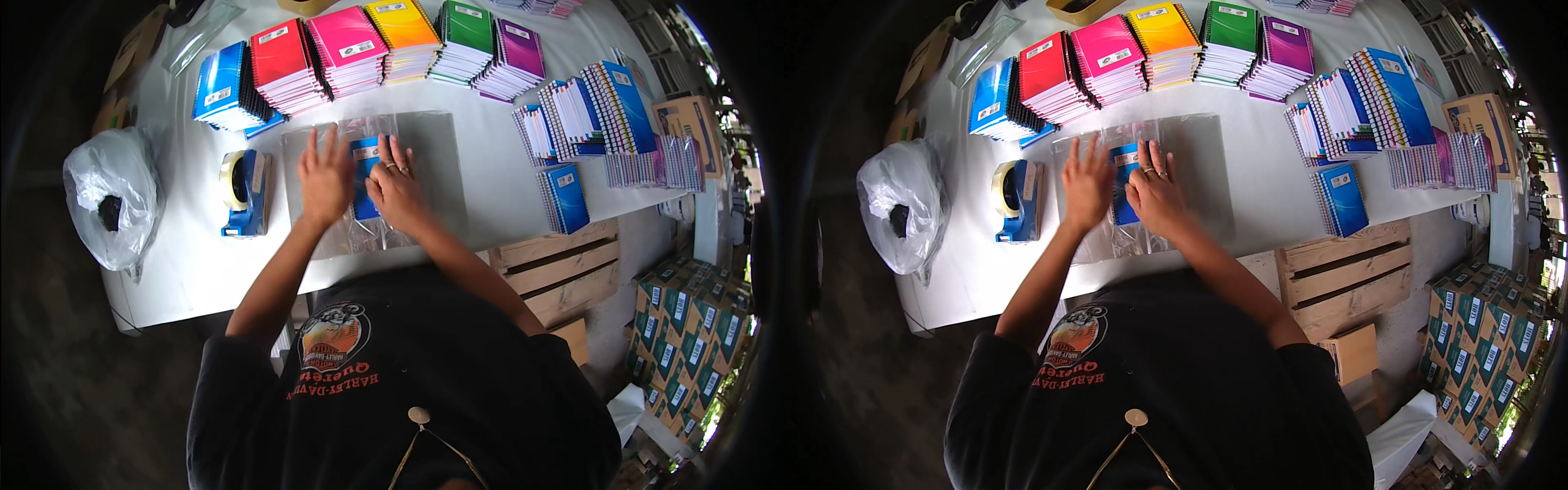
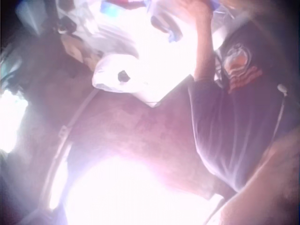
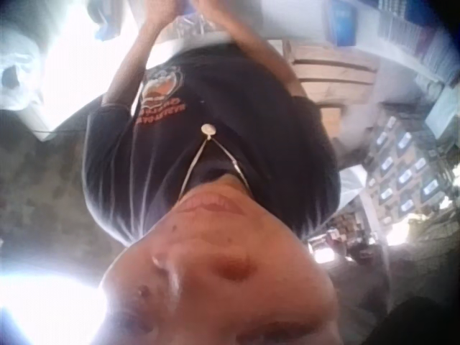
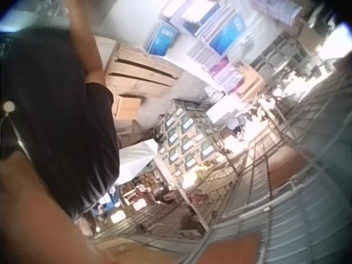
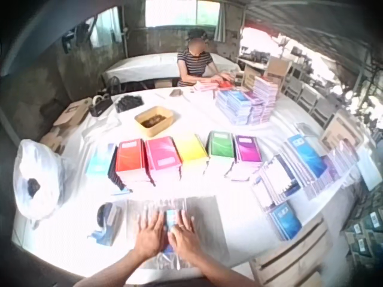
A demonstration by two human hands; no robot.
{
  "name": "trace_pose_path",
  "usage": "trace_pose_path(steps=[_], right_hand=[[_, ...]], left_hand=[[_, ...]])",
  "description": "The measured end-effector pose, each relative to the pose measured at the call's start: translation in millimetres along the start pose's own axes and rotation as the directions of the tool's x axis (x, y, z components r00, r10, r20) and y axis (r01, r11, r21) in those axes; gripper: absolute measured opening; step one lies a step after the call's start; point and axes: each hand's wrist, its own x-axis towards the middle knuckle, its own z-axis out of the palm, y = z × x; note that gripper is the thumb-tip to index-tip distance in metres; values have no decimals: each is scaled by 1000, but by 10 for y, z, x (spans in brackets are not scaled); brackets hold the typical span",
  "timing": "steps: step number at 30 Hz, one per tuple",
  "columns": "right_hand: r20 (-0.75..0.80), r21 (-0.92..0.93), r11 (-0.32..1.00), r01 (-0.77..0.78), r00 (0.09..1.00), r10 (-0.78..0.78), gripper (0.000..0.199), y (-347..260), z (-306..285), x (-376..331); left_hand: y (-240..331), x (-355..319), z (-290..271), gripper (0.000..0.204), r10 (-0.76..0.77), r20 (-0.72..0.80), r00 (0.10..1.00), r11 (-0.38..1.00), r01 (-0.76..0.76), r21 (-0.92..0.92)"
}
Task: The person wraps spiral-bound notebooks in clear plastic sleeves using a tape dispenser. They place each notebook into a sleeve, seal it with tape, and set the wrapped notebook aside. The process is repeated for multiple notebooks of different colors.
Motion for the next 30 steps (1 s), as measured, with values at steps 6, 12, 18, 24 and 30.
trace_pose_path(steps=[6, 12, 18, 24, 30], right_hand=[[42, 238, 971, -24, 999, 14, 17, -13, -3, 57], [330, 154, 987, 43, 939, -92, 19, 106, -148, 235], [458, 175, 983, -57, 889, -30, 24, 144, -236, 304], [553, 171, 983, -72, 833, -35, 16, 94, -369, 381], [656, 80, 997, 13, 753, -63, 10, 19, -509, 480]], left_hand=[[128, -222, 179, 58, 25, 103, 994, 1000, -25, -3], [132, -184, 170, 59, 45, 81, 996, 999, -42, -32], [462, -807, -54, 77, 9, 254, 967, 1000, -6, -12], [71, -1422, -344, 76, 400, -23, 916, 888, -394, -236], [-999, -1302, -590, 82, -697, -36, 716, 671, 634, -384]])
